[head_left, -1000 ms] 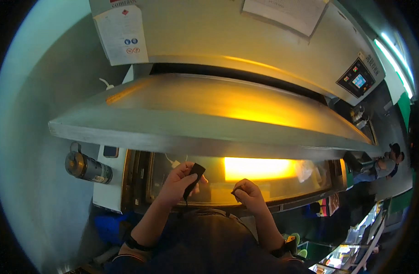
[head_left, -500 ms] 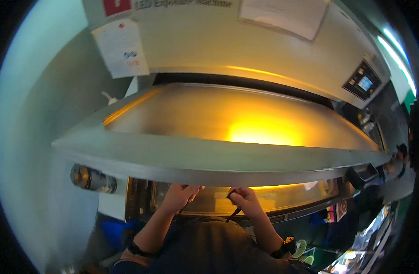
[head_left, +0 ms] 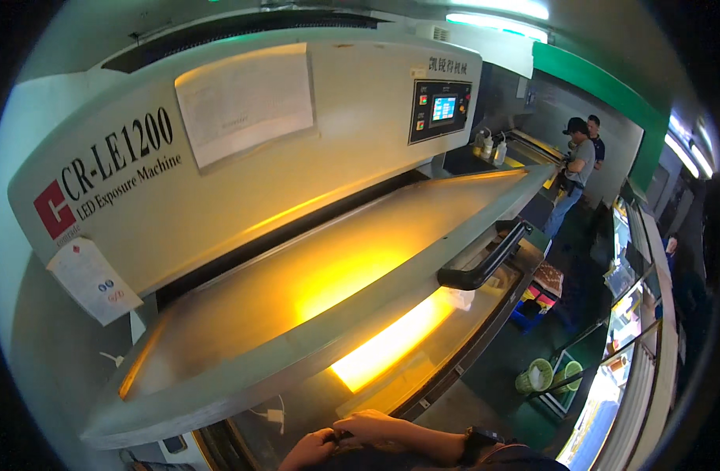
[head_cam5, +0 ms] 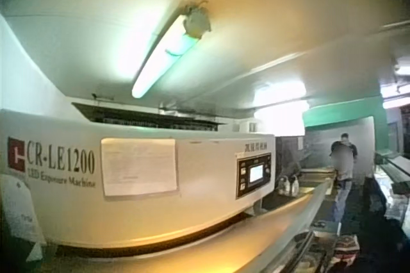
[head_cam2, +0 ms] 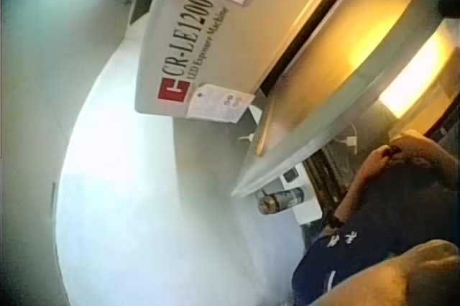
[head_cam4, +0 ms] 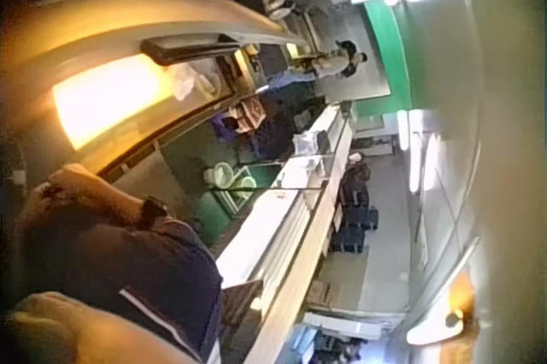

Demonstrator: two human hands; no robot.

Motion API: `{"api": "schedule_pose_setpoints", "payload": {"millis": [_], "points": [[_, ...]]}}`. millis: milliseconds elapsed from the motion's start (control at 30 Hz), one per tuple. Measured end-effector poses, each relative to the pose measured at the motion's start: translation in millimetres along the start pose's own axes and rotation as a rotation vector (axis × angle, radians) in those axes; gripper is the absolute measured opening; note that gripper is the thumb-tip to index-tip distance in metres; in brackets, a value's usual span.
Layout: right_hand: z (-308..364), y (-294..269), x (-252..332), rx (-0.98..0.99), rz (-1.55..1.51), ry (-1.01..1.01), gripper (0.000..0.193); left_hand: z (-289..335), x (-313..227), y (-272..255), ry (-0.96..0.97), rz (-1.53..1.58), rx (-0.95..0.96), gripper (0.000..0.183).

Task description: Operating an industrial LED exposure machine to process material sheets.

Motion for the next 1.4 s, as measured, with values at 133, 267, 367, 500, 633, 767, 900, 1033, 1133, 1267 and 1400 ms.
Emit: {"api": "schedule_pose_setpoints", "payload": {"millis": [133,267,367,500,633,767,900,1033,1133,1267,1400], "points": [[-8,6,-22,-0.011,0.056,0.001,0.033,-17,31,15,0.069,0.085,-0.005,0.043],[-12,18,-36,0.0,0.089,0.016,0.031,-1,-28,10,0.046,0.02,0.038,0.053],[-9,6,-11,-0.054,0.118,-0.05,0.032,5,-37,10,0.052,0.06,0.03,0.052],[-15,21,-29,-0.036,0.097,-0.013,0.033,9,-29,8,-0.017,-0.103,0.044,0.048],[-16,25,-32,-0.012,0.116,-0.049,0.033,7,-22,8,0.023,-0.095,0.027,0.045],[-8,-1,-7,0.042,0.1,0.009,0.032,8,-24,5,0.012,0.055,-0.013,0.041],[-6,-8,-4,0.062,-0.065,0.056,0.032,0,0,1,0.045,0.199,-0.135,0.033],[-8,12,-33,0.123,-0.214,0.106,0.033,11,-34,-9,0.177,0.159,-0.265,0.032],[-1,4,-25,0.126,-0.261,0.138,0.035,7,-10,-12,0.114,0.168,-0.331,0.031],[1,18,-47,0.077,-0.271,0.125,0.036,10,-20,-9,0.237,0.058,-0.36,0.031],[16,16,-32,-0.002,-0.068,0.014,0.037,16,-8,6,0.193,0.085,-0.35,0.031]]}}
Point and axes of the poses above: each hand's wrist, its own z-axis away from the middle knuckle, its own y-axis out of the palm, x = y × z, the point moved 10 cm from there along -z, towards the middle knuckle, and after that the axes turned 9 degrees about -x, right-handed, at the moved point
